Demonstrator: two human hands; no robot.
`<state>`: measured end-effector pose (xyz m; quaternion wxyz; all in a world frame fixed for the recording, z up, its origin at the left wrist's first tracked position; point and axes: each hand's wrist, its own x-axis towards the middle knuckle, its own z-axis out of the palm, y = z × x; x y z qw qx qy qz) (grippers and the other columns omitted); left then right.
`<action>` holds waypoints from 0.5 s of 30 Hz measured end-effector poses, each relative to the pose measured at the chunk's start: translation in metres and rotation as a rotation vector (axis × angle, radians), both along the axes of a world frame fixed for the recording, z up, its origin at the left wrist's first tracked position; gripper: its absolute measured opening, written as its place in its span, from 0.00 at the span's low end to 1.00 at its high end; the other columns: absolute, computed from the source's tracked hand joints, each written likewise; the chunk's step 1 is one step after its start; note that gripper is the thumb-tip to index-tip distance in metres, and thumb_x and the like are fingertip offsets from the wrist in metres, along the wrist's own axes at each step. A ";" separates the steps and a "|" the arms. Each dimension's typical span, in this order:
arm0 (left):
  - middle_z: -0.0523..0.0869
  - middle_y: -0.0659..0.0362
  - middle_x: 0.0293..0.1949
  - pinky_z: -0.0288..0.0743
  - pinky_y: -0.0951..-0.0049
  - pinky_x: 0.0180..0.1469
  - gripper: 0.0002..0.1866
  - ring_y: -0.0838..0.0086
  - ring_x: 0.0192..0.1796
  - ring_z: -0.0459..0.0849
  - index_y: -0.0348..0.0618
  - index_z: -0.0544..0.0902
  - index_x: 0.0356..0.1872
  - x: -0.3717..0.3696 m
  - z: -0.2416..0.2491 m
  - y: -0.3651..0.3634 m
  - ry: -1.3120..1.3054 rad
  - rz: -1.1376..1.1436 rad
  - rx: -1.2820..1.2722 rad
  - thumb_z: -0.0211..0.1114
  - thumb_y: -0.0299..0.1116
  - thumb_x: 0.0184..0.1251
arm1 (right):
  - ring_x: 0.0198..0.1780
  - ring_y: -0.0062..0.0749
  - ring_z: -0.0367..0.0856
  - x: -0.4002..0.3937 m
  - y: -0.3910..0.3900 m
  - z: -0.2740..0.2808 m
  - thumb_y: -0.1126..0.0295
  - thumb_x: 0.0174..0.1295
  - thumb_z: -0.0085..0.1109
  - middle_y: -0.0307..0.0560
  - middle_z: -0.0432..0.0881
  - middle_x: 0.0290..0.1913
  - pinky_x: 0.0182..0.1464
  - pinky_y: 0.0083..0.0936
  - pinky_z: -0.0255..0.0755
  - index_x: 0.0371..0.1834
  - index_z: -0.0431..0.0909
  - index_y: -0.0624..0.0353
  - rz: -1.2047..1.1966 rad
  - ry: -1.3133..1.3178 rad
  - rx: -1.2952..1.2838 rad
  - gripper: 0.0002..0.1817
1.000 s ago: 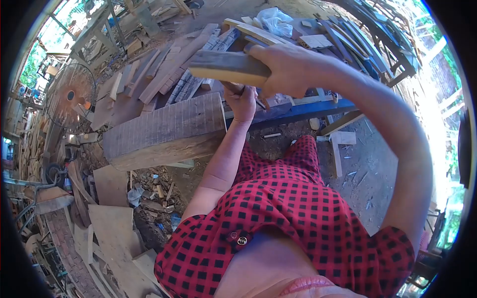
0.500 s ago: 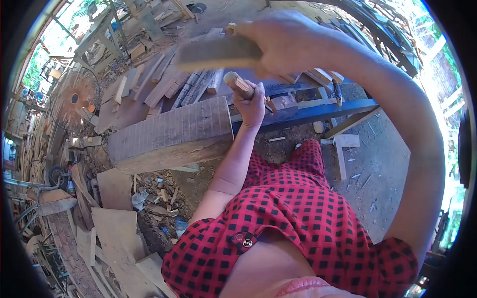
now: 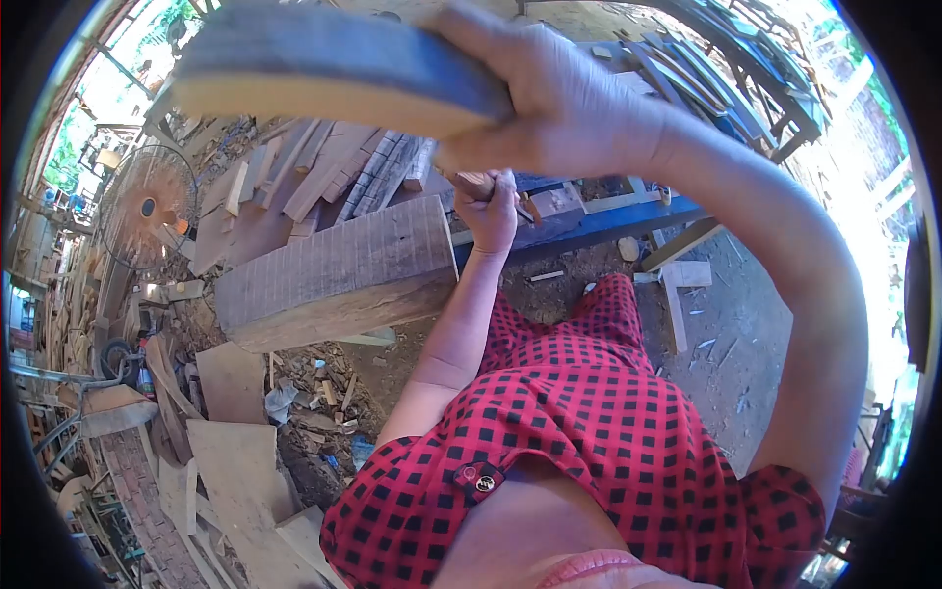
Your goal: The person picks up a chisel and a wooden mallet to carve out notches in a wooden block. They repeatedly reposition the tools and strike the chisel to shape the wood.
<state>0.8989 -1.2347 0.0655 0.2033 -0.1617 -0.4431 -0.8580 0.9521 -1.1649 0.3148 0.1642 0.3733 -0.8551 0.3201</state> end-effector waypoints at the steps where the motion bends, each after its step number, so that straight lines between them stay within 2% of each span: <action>1: 0.79 0.63 0.24 0.72 0.81 0.23 0.07 0.83 0.21 0.77 0.40 0.73 0.33 0.002 -0.002 -0.003 -0.019 0.004 -0.050 0.59 0.17 0.59 | 0.35 0.44 0.83 0.002 0.000 -0.007 0.65 0.44 0.68 0.56 0.82 0.34 0.36 0.35 0.76 0.55 0.69 0.61 -0.041 0.037 0.118 0.33; 2: 0.79 0.63 0.24 0.72 0.81 0.23 0.07 0.83 0.21 0.77 0.40 0.73 0.33 0.001 -0.004 -0.003 -0.018 0.000 -0.052 0.59 0.17 0.59 | 0.35 0.44 0.83 0.000 0.004 -0.007 0.65 0.44 0.68 0.56 0.82 0.34 0.36 0.35 0.76 0.55 0.69 0.61 -0.045 0.039 0.116 0.33; 4: 0.78 0.63 0.24 0.71 0.82 0.23 0.07 0.84 0.21 0.76 0.41 0.73 0.32 0.000 -0.003 -0.004 0.016 0.081 -0.171 0.59 0.16 0.58 | 0.36 0.45 0.84 0.000 0.008 -0.003 0.64 0.43 0.69 0.56 0.82 0.35 0.37 0.33 0.75 0.57 0.69 0.61 -0.295 -0.403 0.826 0.35; 5: 0.78 0.63 0.24 0.71 0.82 0.23 0.07 0.84 0.21 0.76 0.41 0.73 0.32 0.000 0.001 -0.003 0.019 0.073 -0.176 0.59 0.16 0.58 | 0.37 0.44 0.84 0.003 0.007 0.007 0.64 0.42 0.69 0.55 0.83 0.36 0.38 0.32 0.75 0.55 0.70 0.62 -0.319 -0.199 0.923 0.33; 6: 0.77 0.63 0.21 0.71 0.81 0.24 0.07 0.83 0.20 0.75 0.41 0.72 0.29 0.001 0.004 -0.002 -0.004 0.047 -0.123 0.59 0.16 0.59 | 0.37 0.44 0.84 0.003 0.011 0.009 0.64 0.42 0.69 0.55 0.83 0.36 0.38 0.32 0.75 0.55 0.70 0.62 -0.320 -0.205 0.922 0.33; 8: 0.76 0.63 0.19 0.70 0.80 0.25 0.08 0.81 0.19 0.73 0.41 0.71 0.26 0.007 0.006 -0.002 -0.041 0.023 -0.076 0.58 0.16 0.60 | 0.38 0.45 0.83 0.004 0.018 0.008 0.64 0.43 0.68 0.54 0.82 0.35 0.40 0.35 0.75 0.52 0.72 0.63 -0.160 -0.065 0.293 0.30; 9: 0.76 0.63 0.19 0.70 0.80 0.26 0.09 0.82 0.19 0.74 0.42 0.71 0.25 0.005 0.006 -0.001 -0.044 0.021 -0.069 0.59 0.17 0.60 | 0.38 0.48 0.83 0.006 0.017 0.005 0.64 0.44 0.68 0.54 0.82 0.35 0.42 0.40 0.74 0.50 0.73 0.62 -0.098 -0.164 0.096 0.28; 11: 0.76 0.63 0.19 0.70 0.80 0.26 0.10 0.82 0.19 0.74 0.42 0.71 0.23 0.003 0.008 -0.002 -0.035 0.017 -0.066 0.59 0.17 0.59 | 0.37 0.48 0.82 0.006 0.022 -0.015 0.64 0.44 0.67 0.55 0.81 0.35 0.41 0.40 0.74 0.50 0.73 0.61 -0.116 -0.102 0.139 0.28; 12: 0.77 0.63 0.20 0.70 0.81 0.24 0.08 0.83 0.20 0.75 0.42 0.73 0.26 0.003 0.007 -0.004 0.118 0.113 -0.181 0.60 0.18 0.60 | 0.36 0.49 0.82 0.005 0.026 -0.032 0.64 0.44 0.67 0.55 0.81 0.35 0.41 0.40 0.74 0.50 0.73 0.61 -0.135 -0.046 0.184 0.27; 13: 0.77 0.64 0.21 0.69 0.81 0.23 0.07 0.83 0.20 0.75 0.42 0.73 0.27 0.005 0.010 -0.004 0.196 0.159 -0.242 0.60 0.18 0.60 | 0.35 0.48 0.82 0.005 0.025 -0.039 0.64 0.44 0.68 0.55 0.81 0.32 0.38 0.38 0.74 0.48 0.72 0.60 -0.252 -0.066 0.527 0.27; 14: 0.77 0.64 0.21 0.69 0.82 0.22 0.06 0.83 0.20 0.76 0.41 0.74 0.28 0.007 0.013 -0.003 0.274 0.208 -0.299 0.60 0.18 0.60 | 0.35 0.48 0.82 0.006 0.035 -0.041 0.64 0.44 0.68 0.55 0.81 0.32 0.38 0.38 0.74 0.48 0.72 0.60 -0.253 -0.066 0.521 0.27; 15: 0.76 0.65 0.20 0.69 0.82 0.22 0.07 0.83 0.20 0.76 0.42 0.74 0.27 0.008 0.015 -0.002 0.181 0.192 -0.284 0.60 0.19 0.60 | 0.32 0.46 0.82 0.008 0.046 -0.042 0.64 0.43 0.68 0.53 0.81 0.30 0.35 0.37 0.74 0.48 0.72 0.61 -0.257 -0.177 0.488 0.27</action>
